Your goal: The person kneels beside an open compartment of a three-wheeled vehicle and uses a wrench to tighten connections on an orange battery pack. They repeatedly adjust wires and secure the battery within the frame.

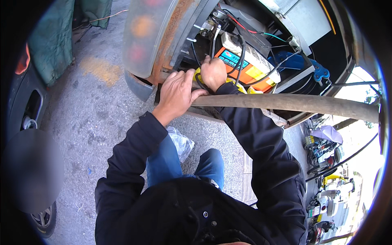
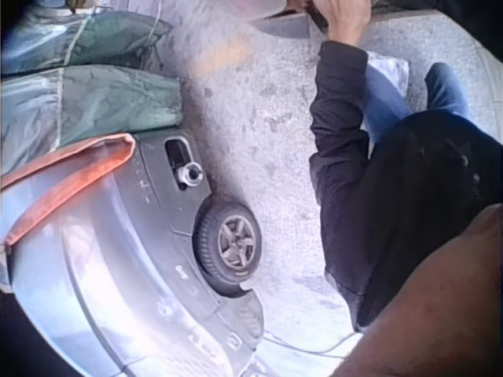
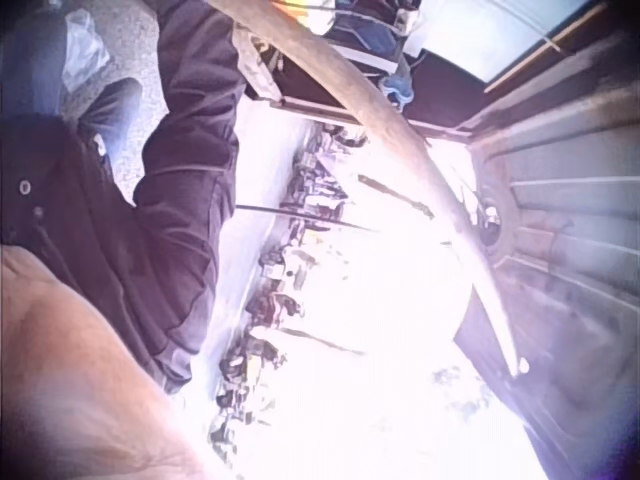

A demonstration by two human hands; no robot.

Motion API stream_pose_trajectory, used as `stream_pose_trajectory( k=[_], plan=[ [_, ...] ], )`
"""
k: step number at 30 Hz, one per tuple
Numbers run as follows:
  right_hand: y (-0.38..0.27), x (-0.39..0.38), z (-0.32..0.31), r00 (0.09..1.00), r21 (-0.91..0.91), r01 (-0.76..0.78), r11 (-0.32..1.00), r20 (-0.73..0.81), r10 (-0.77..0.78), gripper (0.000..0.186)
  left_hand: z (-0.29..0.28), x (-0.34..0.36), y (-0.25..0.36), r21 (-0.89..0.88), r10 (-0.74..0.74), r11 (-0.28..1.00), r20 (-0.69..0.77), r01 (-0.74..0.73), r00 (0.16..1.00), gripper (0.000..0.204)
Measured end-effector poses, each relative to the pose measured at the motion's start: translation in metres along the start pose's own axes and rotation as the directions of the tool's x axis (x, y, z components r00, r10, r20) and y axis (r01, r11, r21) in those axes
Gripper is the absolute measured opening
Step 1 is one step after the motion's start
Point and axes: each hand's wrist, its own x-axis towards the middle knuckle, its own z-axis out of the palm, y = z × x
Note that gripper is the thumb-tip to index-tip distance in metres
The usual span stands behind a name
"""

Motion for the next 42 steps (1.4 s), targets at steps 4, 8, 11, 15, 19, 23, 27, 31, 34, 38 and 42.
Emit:
stream_pose_trajectory(
  k=[4, 8, 11, 15, 19, 23, 27, 31, 34, 38, 42],
  plan=[
    [0.011, -0.008, -0.018, 1.000, 0.034, -0.015, 0.999, 0.008, 0.015, 0.050, 0.001, -0.003, 0.002, -0.013, 0.025, 1.000, 0.022, -0.024, 0.999, 0.058],
    [0.014, -0.010, -0.051, 0.992, 0.058, 0.009, 0.998, 0.129, -0.017, 0.047, -0.003, -0.003, 0.003, 0.000, -0.013, 1.000, 0.039, 0.013, 0.999, 0.057],
    [0.018, 0.009, -0.081, 0.967, 0.081, -0.030, 0.996, 0.253, 0.009, 0.046, -0.001, -0.004, 0.004, -0.003, 0.003, 1.000, 0.026, -0.003, 1.000, 0.055],
    [-0.020, 0.033, -0.130, 0.826, 0.203, -0.236, 0.950, 0.557, 0.086, 0.034, -0.002, -0.006, 0.000, -0.011, 0.001, 1.000, 0.019, 0.000, 1.000, 0.050],
    [-0.027, 0.049, -0.142, 0.797, 0.079, -0.192, 0.978, 0.594, 0.109, 0.034, -0.001, -0.008, 0.004, -0.027, -0.012, 1.000, 0.056, 0.014, 0.998, 0.048],
    [-0.035, 0.070, -0.150, 0.780, 0.001, -0.099, 0.995, 0.622, 0.077, 0.032, -0.001, -0.008, -0.002, -0.027, 0.024, 0.999, 0.037, -0.023, 0.999, 0.047],
    [-0.052, 0.101, -0.173, 0.692, -0.016, -0.188, 0.982, 0.708, 0.144, 0.033, 0.001, -0.009, -0.001, -0.044, 0.021, 0.999, 0.052, -0.019, 0.998, 0.045],
    [-0.065, 0.148, -0.192, 0.546, -0.114, -0.127, 0.985, 0.822, 0.166, 0.033, 0.000, -0.008, 0.002, -0.041, 0.016, 0.999, 0.043, -0.014, 0.999, 0.042],
    [-0.068, 0.168, -0.186, 0.558, -0.150, -0.031, 0.988, 0.818, 0.142, 0.037, 0.002, -0.008, -0.002, -0.031, 0.025, 0.999, 0.034, -0.024, 0.999, 0.040],
    [-0.072, 0.176, -0.173, 0.519, -0.158, 0.006, 0.987, 0.844, 0.132, 0.034, 0.003, -0.010, -0.006, -0.036, 0.042, 0.999, 0.025, -0.041, 0.999, 0.036],
    [-0.061, 0.169, -0.174, 0.595, -0.091, -0.040, 0.995, 0.798, 0.097, 0.031, 0.001, -0.007, -0.002, -0.035, 0.047, 0.998, 0.011, -0.047, 0.999, 0.033]
  ],
)
